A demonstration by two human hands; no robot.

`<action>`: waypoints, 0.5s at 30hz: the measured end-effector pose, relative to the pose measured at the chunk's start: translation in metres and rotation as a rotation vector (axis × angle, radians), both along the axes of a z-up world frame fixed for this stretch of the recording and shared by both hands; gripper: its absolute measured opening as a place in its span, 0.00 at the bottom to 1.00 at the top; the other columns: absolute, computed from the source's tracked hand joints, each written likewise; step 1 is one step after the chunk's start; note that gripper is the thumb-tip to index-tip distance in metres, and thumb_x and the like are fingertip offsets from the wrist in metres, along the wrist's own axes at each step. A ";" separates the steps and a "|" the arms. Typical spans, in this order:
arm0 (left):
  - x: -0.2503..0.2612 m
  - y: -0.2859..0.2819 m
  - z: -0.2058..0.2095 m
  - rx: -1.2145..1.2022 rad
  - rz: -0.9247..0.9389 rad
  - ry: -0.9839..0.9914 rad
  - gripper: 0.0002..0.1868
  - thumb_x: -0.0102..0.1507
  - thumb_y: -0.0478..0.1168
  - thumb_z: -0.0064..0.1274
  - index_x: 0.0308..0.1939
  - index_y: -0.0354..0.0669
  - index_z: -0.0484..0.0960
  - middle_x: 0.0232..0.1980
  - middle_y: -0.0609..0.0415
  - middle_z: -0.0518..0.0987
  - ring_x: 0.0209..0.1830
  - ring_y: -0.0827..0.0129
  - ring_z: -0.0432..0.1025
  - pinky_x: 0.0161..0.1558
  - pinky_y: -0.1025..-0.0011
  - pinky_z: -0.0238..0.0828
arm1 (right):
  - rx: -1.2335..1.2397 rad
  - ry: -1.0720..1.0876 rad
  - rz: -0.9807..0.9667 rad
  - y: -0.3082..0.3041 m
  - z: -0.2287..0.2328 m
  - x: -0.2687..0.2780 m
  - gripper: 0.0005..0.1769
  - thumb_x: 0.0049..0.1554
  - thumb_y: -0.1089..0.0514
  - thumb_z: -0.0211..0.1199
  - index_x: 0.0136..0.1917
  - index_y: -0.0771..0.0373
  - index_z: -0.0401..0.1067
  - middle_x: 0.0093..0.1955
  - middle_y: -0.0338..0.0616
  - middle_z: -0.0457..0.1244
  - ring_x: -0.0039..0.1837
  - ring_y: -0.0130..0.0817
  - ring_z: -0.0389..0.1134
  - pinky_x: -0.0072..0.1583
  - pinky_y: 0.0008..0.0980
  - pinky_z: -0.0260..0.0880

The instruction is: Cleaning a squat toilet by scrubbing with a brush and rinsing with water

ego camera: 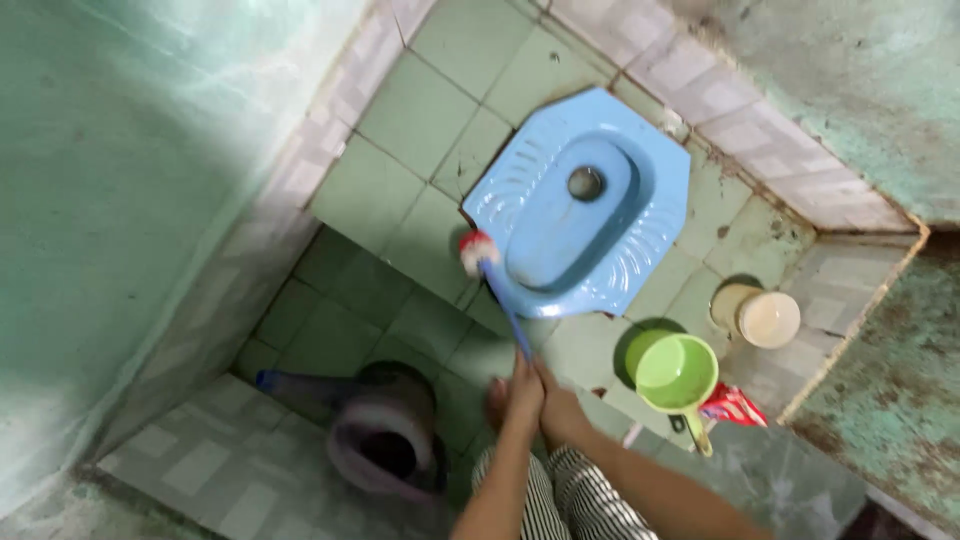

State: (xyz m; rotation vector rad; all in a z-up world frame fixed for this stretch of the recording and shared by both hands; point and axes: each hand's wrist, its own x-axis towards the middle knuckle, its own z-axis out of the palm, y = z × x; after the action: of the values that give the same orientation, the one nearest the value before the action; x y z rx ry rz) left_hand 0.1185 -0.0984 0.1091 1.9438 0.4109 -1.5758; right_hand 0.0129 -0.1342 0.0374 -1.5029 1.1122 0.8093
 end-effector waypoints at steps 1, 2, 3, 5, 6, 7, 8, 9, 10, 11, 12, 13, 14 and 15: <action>0.008 -0.008 0.010 -0.072 0.041 -0.027 0.31 0.71 0.53 0.29 0.80 0.66 0.58 0.74 0.43 0.71 0.76 0.49 0.63 0.72 0.52 0.60 | -0.011 0.053 -0.019 -0.009 0.014 0.016 0.37 0.63 0.55 0.45 0.83 0.36 0.46 0.59 0.73 0.67 0.60 0.67 0.71 0.63 0.55 0.72; 0.012 -0.021 -0.087 -0.083 0.032 -0.034 0.31 0.71 0.53 0.29 0.80 0.66 0.58 0.74 0.43 0.71 0.76 0.49 0.63 0.72 0.52 0.60 | -0.020 0.046 -0.028 -0.026 0.001 0.036 0.37 0.63 0.55 0.45 0.83 0.36 0.46 0.59 0.73 0.67 0.60 0.67 0.71 0.63 0.55 0.72; 0.014 -0.028 -0.176 -0.161 -0.049 -0.120 0.31 0.71 0.56 0.31 0.80 0.64 0.57 0.73 0.40 0.70 0.75 0.46 0.63 0.72 0.51 0.60 | -0.069 0.011 -0.085 -0.044 -0.013 0.056 0.37 0.63 0.54 0.47 0.83 0.37 0.47 0.51 0.70 0.68 0.50 0.62 0.72 0.53 0.50 0.75; 0.034 -0.067 -0.249 -0.249 -0.137 -0.195 0.33 0.72 0.59 0.33 0.80 0.61 0.57 0.73 0.36 0.70 0.75 0.44 0.63 0.72 0.51 0.60 | -0.126 -0.014 -0.151 -0.080 -0.032 0.092 0.36 0.63 0.54 0.48 0.83 0.39 0.48 0.43 0.66 0.69 0.39 0.57 0.74 0.44 0.46 0.78; 0.048 -0.081 -0.237 -0.270 -0.160 -0.198 0.31 0.72 0.57 0.33 0.80 0.61 0.59 0.72 0.39 0.72 0.74 0.47 0.65 0.72 0.53 0.61 | -0.140 -0.029 -0.222 -0.089 -0.036 0.101 0.38 0.62 0.54 0.49 0.83 0.41 0.46 0.43 0.64 0.69 0.36 0.54 0.73 0.41 0.44 0.78; 0.063 -0.096 -0.226 -0.291 -0.182 -0.200 0.30 0.71 0.55 0.34 0.79 0.62 0.61 0.71 0.42 0.74 0.73 0.49 0.66 0.72 0.55 0.62 | -0.155 -0.044 -0.292 -0.098 -0.041 0.111 0.39 0.62 0.54 0.50 0.84 0.43 0.44 0.43 0.63 0.69 0.33 0.50 0.72 0.37 0.42 0.77; 0.044 -0.089 -0.236 -0.287 -0.200 -0.190 0.30 0.71 0.55 0.34 0.79 0.62 0.61 0.71 0.42 0.74 0.73 0.49 0.66 0.72 0.55 0.62 | -0.150 -0.034 -0.310 -0.089 -0.046 0.099 0.39 0.62 0.54 0.50 0.84 0.43 0.44 0.43 0.63 0.69 0.33 0.50 0.72 0.37 0.42 0.77; 0.025 -0.081 -0.243 -0.291 -0.163 -0.173 0.31 0.71 0.55 0.35 0.79 0.63 0.59 0.70 0.40 0.74 0.73 0.47 0.65 0.73 0.54 0.62 | -0.165 -0.038 -0.250 -0.080 -0.049 0.086 0.40 0.62 0.58 0.50 0.84 0.44 0.43 0.48 0.70 0.68 0.43 0.59 0.72 0.44 0.49 0.76; 0.007 -0.072 -0.247 -0.290 -0.117 -0.157 0.32 0.70 0.56 0.36 0.80 0.64 0.57 0.70 0.37 0.74 0.73 0.45 0.64 0.74 0.54 0.62 | -0.176 -0.043 -0.179 -0.071 -0.050 0.076 0.42 0.62 0.62 0.50 0.85 0.45 0.42 0.52 0.77 0.67 0.53 0.69 0.73 0.51 0.56 0.75; -0.005 -0.027 -0.203 -0.280 -0.124 -0.148 0.32 0.70 0.56 0.36 0.80 0.64 0.57 0.70 0.37 0.74 0.73 0.45 0.64 0.74 0.54 0.62 | -0.167 -0.034 -0.186 -0.043 -0.010 0.072 0.42 0.62 0.62 0.50 0.85 0.45 0.42 0.52 0.77 0.67 0.53 0.69 0.73 0.51 0.56 0.75; -0.005 -0.008 -0.162 -0.231 -0.066 -0.116 0.31 0.71 0.52 0.34 0.79 0.60 0.58 0.71 0.33 0.71 0.74 0.40 0.63 0.73 0.49 0.60 | -0.041 0.081 -0.362 -0.028 0.024 0.077 0.39 0.61 0.40 0.46 0.83 0.47 0.51 0.60 0.71 0.66 0.60 0.62 0.71 0.61 0.53 0.69; -0.006 0.010 -0.115 -0.183 -0.007 -0.083 0.30 0.71 0.49 0.32 0.78 0.56 0.59 0.72 0.28 0.68 0.74 0.36 0.61 0.73 0.43 0.59 | 0.090 0.195 -0.537 -0.012 0.057 0.081 0.49 0.59 0.18 0.43 0.81 0.48 0.61 0.68 0.66 0.65 0.66 0.56 0.69 0.70 0.50 0.62; -0.002 0.006 -0.109 -0.192 -0.015 -0.084 0.30 0.71 0.49 0.32 0.78 0.56 0.59 0.72 0.28 0.68 0.74 0.36 0.61 0.73 0.43 0.59 | 0.082 0.190 -0.545 -0.018 0.041 0.079 0.49 0.59 0.18 0.43 0.81 0.48 0.61 0.68 0.66 0.65 0.66 0.56 0.69 0.70 0.50 0.62; 0.001 0.003 -0.104 -0.173 -0.005 -0.066 0.29 0.71 0.48 0.31 0.79 0.59 0.59 0.73 0.31 0.68 0.74 0.38 0.61 0.73 0.45 0.58 | 0.024 0.163 -0.467 -0.023 0.024 0.077 0.44 0.60 0.25 0.44 0.82 0.46 0.58 0.64 0.67 0.66 0.63 0.58 0.70 0.67 0.51 0.65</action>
State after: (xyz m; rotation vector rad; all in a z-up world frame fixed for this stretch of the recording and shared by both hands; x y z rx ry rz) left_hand 0.1199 -0.0951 0.0048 1.8602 0.2348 -1.4934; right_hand 0.0902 -0.1575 0.0610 -1.1046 1.4961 0.6207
